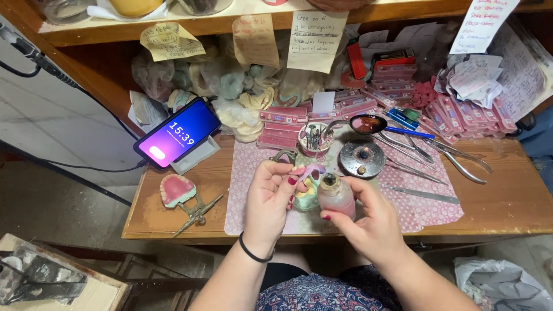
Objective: The person uses a metal tool to smooth and shape a pink and white dental prosthetic held in a clamp. They then apply a liquid from a bottle to a yellow material and attach it to the prosthetic, continuing to shape and smooth the assembly with the tool.
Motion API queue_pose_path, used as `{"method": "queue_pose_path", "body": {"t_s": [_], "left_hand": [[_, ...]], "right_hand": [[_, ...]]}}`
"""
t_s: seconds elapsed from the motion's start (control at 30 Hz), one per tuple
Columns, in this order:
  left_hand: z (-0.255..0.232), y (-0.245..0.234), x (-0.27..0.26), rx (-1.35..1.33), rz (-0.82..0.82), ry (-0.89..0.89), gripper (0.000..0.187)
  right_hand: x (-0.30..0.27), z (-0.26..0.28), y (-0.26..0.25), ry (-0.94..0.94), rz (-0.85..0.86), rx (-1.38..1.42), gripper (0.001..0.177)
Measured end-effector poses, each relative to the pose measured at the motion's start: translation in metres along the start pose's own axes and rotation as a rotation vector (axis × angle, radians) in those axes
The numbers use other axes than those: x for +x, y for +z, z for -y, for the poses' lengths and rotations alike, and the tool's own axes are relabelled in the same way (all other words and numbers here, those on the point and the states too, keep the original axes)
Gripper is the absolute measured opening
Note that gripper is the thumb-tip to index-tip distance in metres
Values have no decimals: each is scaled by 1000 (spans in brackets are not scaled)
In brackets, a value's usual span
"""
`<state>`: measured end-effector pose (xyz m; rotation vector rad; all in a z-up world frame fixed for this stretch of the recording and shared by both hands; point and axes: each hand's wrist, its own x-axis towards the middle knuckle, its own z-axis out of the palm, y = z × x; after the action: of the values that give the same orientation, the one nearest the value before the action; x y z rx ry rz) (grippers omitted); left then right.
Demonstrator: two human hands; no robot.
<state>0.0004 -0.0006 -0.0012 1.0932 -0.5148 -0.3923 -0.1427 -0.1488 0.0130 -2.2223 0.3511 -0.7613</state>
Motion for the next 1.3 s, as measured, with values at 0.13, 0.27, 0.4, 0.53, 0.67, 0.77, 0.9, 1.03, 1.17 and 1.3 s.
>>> {"method": "queue_pose_path", "body": {"t_s": [0.13, 0.27, 0.4, 0.53, 0.67, 0.77, 0.9, 1.03, 1.17, 1.3], "left_hand": [[0, -3, 1, 5, 7, 7, 14], [2, -1, 2, -14, 5, -21, 15], [0, -2, 3, 14, 1, -6, 14], [3, -1, 4, 20, -19, -36, 17], [0, 1, 2, 15, -24, -52, 14], [1, -2, 2, -27, -35, -46, 16], [8, -5, 4, -164, -49, -44, 19], [8, -3, 4, -231, -47, -53, 21], [7, -2, 3, -227, -49, -61, 19], [4, -3, 3, -228, -69, -75, 18]], "right_hand": [[-2, -3, 1, 70, -9, 46, 58], [-3, -1, 1, -21, 8, 20, 57], [0, -2, -1, 110, 7, 60, 55], [-1, 4, -3, 33, 11, 16, 53], [1, 1, -4, 29, 4, 51, 51], [0, -4, -7, 80, -15, 65, 51], [-4, -2, -9, 111, -3, 109, 49], [-3, 0, -8, 107, -19, 120, 50], [-3, 3, -7, 91, -30, 92, 48], [-5, 0, -6, 78, -38, 68, 44]]}}
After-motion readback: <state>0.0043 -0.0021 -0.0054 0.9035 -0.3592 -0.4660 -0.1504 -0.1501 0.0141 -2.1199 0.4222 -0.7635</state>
